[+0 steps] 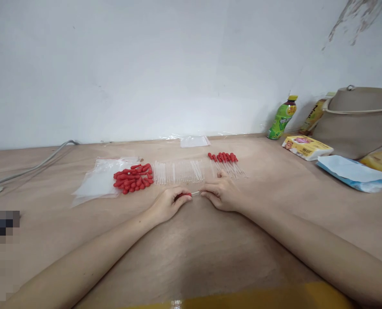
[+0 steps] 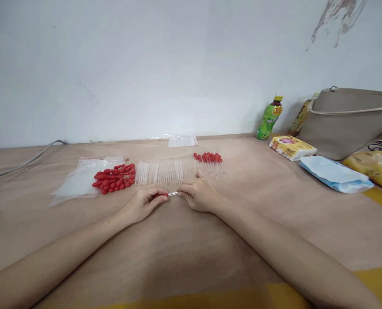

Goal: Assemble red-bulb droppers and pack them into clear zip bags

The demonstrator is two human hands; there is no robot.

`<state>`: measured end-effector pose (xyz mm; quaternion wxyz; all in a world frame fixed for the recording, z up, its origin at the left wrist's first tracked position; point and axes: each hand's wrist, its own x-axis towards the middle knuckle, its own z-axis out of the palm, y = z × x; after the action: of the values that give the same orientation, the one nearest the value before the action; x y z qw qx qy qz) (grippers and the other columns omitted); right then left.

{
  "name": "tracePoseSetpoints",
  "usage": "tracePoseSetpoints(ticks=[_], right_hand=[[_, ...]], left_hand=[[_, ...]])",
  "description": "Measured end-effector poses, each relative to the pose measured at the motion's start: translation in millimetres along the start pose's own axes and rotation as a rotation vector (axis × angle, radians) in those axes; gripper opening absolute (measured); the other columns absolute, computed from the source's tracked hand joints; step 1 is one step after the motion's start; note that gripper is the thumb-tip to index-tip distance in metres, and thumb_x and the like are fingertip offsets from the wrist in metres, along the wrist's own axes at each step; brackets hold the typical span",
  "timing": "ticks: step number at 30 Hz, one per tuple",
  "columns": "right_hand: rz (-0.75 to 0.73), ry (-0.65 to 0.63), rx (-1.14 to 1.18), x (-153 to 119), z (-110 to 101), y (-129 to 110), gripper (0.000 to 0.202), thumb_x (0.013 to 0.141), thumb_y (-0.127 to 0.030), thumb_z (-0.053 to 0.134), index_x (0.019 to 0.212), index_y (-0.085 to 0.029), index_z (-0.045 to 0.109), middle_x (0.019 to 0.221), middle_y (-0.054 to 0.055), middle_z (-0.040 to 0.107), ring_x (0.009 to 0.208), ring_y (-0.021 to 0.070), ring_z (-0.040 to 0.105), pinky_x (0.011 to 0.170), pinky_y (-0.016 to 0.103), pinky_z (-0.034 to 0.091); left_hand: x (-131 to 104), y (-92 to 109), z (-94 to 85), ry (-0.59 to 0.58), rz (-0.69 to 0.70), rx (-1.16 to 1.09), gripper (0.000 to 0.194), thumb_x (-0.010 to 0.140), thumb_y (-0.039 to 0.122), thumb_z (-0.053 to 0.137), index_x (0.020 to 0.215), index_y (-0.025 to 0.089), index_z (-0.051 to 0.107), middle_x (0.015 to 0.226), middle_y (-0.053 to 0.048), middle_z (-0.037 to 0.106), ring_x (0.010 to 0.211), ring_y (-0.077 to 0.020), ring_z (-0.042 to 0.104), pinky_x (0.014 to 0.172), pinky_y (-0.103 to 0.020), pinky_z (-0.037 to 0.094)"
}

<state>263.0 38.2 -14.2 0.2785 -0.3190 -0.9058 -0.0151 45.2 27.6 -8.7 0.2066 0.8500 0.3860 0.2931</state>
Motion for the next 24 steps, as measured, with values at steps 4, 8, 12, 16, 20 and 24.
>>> tracePoseSetpoints(ticks=[4,8,12,16,20,24], right_hand=[[0.025,0.001,-0.015,0,1,-8,0.019,0.085,-0.024,0.043,0.082,-0.019,0.061,0.072,0.0,0.066,0.06,0.011,0.05,0.07,0.03,0.021],[0.037,-0.015,-0.028,2,6,-13,0.023,0.086,-0.023,0.041,0.072,-0.017,0.058,0.066,0.0,0.063,0.055,0.0102,0.046,0.068,0.029,0.021],[0.067,-0.058,-0.032,4,11,-15,0.028,0.087,-0.024,0.038,0.066,-0.015,0.054,0.062,0.001,0.061,0.055,0.01,0.043,0.067,0.028,0.021],[0.12,-0.129,-0.032,7,13,-16,0.03,0.089,-0.025,0.037,0.066,-0.016,0.055,0.062,0.0,0.06,0.055,0.0099,0.044,0.069,0.029,0.023],[0.16,-0.194,-0.022,12,5,-20,0.031,0.09,-0.026,0.033,0.072,-0.016,0.055,0.068,0.001,0.062,0.059,0.0111,0.049,0.071,0.029,0.026],[0.156,-0.237,-0.103,17,-11,-30,0.025,0.087,-0.021,0.037,0.074,-0.016,0.058,0.073,0.004,0.065,0.063,0.0131,0.053,0.072,0.03,0.029]], left_hand=[[-2,-1,2.6,0.019,0.042,0.065,0.015,0.085,0.026,0.05,0.084,0.017,0.061,0.076,-0.002,0.06,0.068,-0.013,0.054,0.063,-0.024,0.043],[-3,-2,4.6,0.017,0.094,0.103,0.015,0.086,0.025,0.048,0.083,0.016,0.06,0.075,-0.002,0.058,0.067,-0.0128,0.053,0.062,-0.024,0.042],[-3,-4,6.0,0.031,0.139,0.134,0.016,0.086,0.025,0.047,0.084,0.015,0.059,0.075,-0.003,0.057,0.067,-0.0127,0.052,0.062,-0.024,0.042],[-2,-7,6.4,0.04,0.17,0.183,0.016,0.087,0.025,0.046,0.084,0.015,0.059,0.074,-0.003,0.058,0.067,-0.0131,0.053,0.061,-0.024,0.041],[3,-9,5.2,0.042,0.214,0.201,0.015,0.087,0.025,0.046,0.087,0.016,0.058,0.077,-0.003,0.058,0.068,-0.013,0.053,0.062,-0.024,0.042],[6,-10,3.6,0.083,0.2,0.175,0.012,0.085,0.025,0.05,0.088,0.017,0.057,0.079,-0.002,0.059,0.069,-0.0124,0.054,0.063,-0.024,0.044]])
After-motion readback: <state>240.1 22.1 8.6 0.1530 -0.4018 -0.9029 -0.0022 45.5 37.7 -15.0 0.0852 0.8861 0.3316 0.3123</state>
